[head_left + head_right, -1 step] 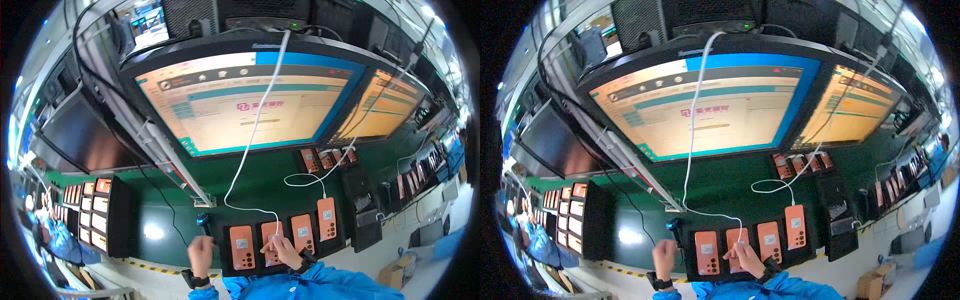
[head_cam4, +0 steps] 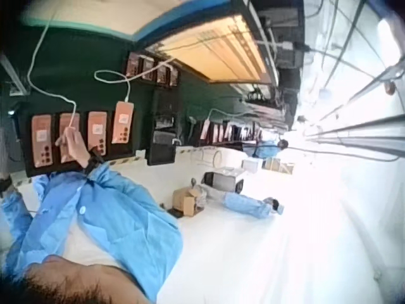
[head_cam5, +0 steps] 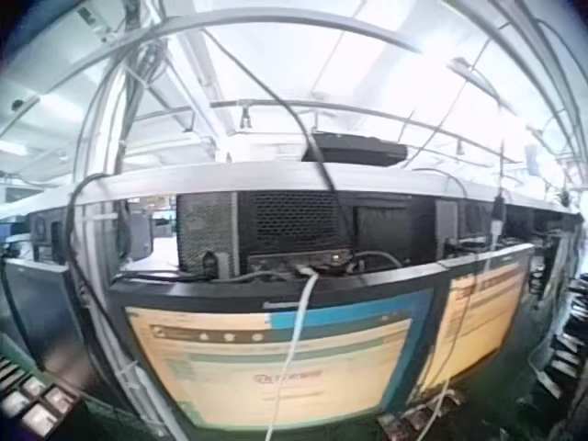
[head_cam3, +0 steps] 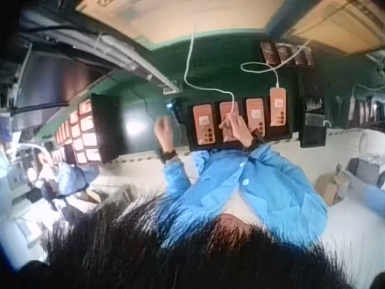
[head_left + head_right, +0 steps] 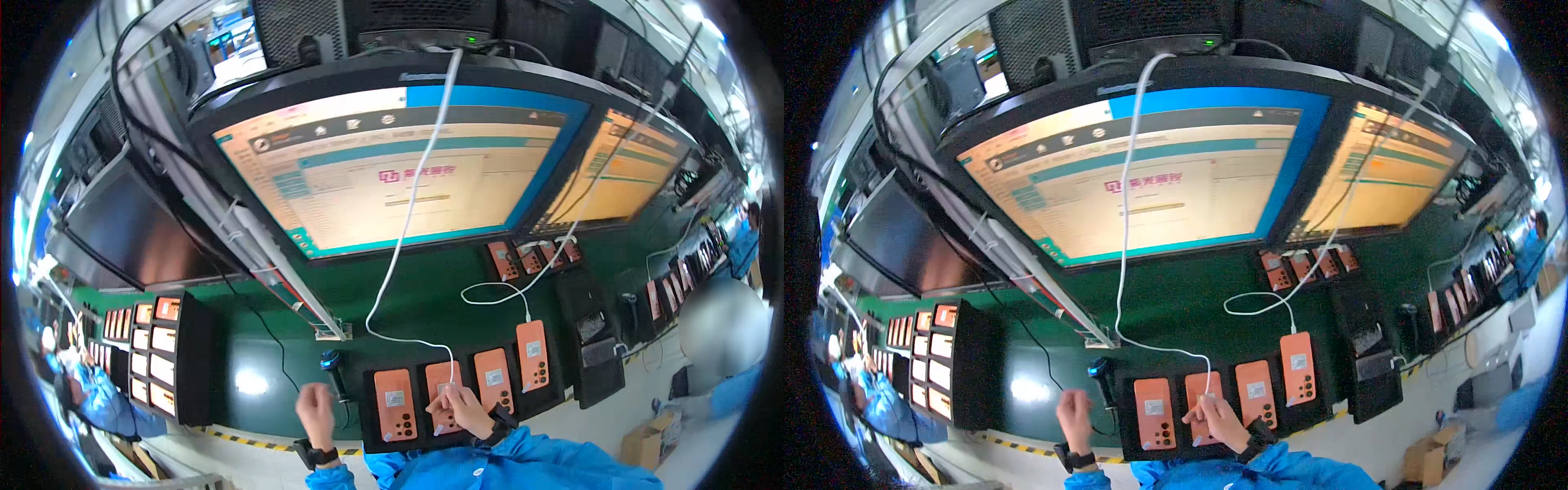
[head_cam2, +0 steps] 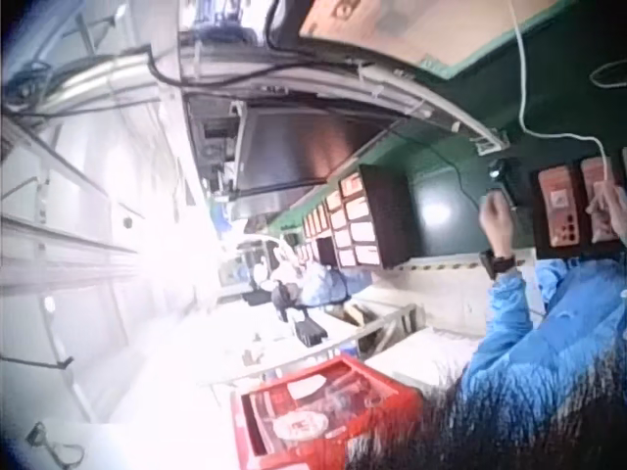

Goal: Scanning a series of smartphones at a testing workstation using a handheld barcode scanner.

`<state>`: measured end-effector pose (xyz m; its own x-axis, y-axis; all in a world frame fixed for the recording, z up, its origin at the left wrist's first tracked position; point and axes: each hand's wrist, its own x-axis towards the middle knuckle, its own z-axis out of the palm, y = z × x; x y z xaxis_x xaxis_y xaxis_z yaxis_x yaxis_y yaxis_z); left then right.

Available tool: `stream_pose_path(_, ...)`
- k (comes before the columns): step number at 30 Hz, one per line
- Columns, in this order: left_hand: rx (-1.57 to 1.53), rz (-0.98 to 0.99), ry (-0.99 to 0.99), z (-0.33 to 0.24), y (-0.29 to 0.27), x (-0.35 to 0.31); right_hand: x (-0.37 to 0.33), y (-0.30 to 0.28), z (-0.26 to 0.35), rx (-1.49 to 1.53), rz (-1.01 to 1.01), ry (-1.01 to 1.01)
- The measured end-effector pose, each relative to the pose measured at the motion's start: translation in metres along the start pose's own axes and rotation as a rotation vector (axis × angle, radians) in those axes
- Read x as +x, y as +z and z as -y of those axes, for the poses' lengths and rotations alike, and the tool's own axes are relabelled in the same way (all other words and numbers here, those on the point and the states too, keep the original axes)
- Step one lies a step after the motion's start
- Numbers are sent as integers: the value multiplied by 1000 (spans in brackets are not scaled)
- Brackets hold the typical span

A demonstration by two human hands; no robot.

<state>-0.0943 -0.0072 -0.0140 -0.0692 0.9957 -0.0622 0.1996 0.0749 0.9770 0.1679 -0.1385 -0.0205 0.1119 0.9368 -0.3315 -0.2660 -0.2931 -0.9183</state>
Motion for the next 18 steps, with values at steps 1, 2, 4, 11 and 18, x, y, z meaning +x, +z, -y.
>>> stream_pose_path(1,181,-122,52,38,-12,19,-1,-1,1,-12,13,13)
stream_pose_path(2,340,-163,177,91,-13,31,0,-1,0,-26,28,26)
stream_pose_path(4,689,-321,408,194,-15,52,1,5,-11,30,38,23)
stream_pose_path(11,524,170,-133,260,21,65,8,22,-17,-37,123,-32)
stream_pose_path(18,-46,199,-297,89,13,30,2,32,-4,111,110,-64)
